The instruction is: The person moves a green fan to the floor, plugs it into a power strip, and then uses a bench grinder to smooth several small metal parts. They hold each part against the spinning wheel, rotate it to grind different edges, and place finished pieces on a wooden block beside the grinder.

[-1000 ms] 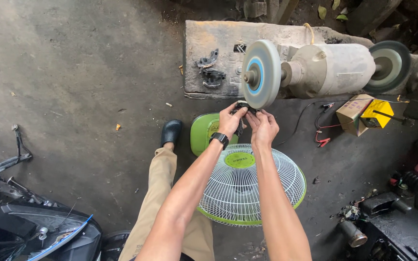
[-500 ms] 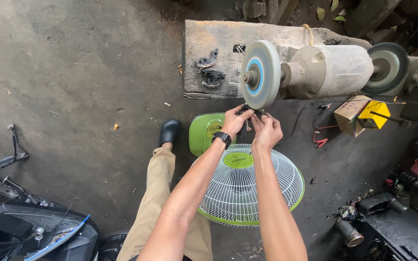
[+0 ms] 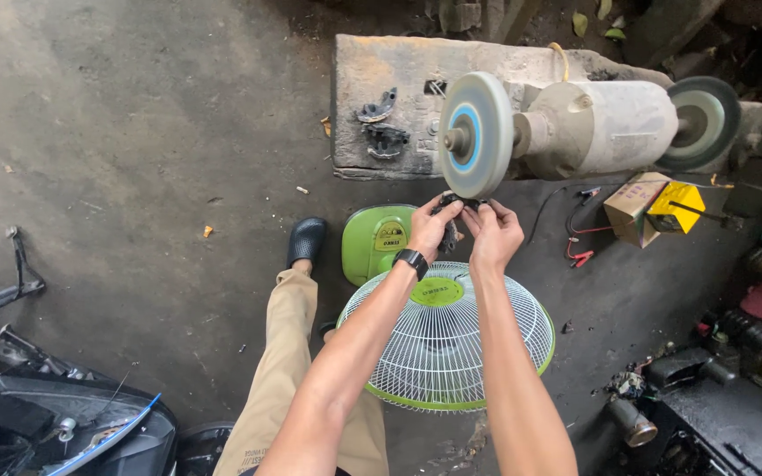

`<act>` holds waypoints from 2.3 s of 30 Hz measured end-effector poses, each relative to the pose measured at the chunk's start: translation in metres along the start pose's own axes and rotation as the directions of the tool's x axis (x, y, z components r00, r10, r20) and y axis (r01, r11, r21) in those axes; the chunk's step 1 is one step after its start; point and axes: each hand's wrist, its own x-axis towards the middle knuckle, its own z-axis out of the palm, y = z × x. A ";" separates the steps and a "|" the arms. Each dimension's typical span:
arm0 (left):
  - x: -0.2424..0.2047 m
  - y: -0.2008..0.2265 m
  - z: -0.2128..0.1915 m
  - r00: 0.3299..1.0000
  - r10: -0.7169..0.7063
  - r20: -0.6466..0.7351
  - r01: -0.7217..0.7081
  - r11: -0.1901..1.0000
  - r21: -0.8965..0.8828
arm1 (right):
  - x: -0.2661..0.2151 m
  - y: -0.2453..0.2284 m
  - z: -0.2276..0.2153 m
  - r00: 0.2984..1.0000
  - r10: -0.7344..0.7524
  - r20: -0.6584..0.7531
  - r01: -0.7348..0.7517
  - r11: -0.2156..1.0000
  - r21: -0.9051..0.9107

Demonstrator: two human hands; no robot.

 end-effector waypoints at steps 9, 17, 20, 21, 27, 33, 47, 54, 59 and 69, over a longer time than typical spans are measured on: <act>-0.007 0.018 -0.012 0.983 0.125 -0.135 -0.115 0.990 0.078 | 0.003 0.018 0.016 0.989 0.075 0.129 -0.083 0.995 0.059; 0.002 -0.007 0.005 0.995 0.063 -0.073 -0.062 0.998 0.020 | 0.010 0.004 -0.006 0.999 -0.005 0.040 0.004 1.000 0.021; -0.005 0.002 -0.004 0.993 0.062 -0.105 -0.063 0.998 -0.006 | 0.010 0.013 0.002 0.996 0.001 0.087 0.000 1.000 -0.007; -0.007 0.004 -0.007 0.990 0.068 -0.122 -0.069 0.998 -0.003 | 0.011 0.017 0.005 0.994 0.017 0.105 -0.015 1.000 -0.020; -0.007 -0.002 0.008 0.991 0.050 -0.123 -0.051 0.999 -0.006 | 0.004 0.000 0.001 0.998 -0.020 0.052 0.020 1.000 -0.002; -0.014 0.013 -0.009 0.982 0.133 -0.133 -0.132 0.991 0.017 | 0.003 0.018 0.009 0.992 0.060 0.115 -0.065 0.997 0.040; -0.096 0.083 -0.056 0.843 0.397 0.363 -0.505 0.352 0.788 | -0.070 0.047 -0.033 0.727 0.309 0.613 -0.331 0.940 -0.082; -0.093 0.081 -0.043 0.836 0.307 0.455 -0.542 0.324 0.776 | -0.059 0.043 -0.042 0.829 0.292 0.476 -0.346 0.938 0.027; -0.075 0.065 -0.044 0.872 0.387 0.300 -0.474 0.512 0.716 | -0.031 0.071 -0.040 0.907 0.257 0.333 -0.340 0.914 0.220; -0.042 0.054 -0.023 0.962 0.271 -0.043 -0.187 0.764 0.617 | -0.006 0.070 -0.012 0.912 0.180 0.368 -0.312 0.888 0.337</act>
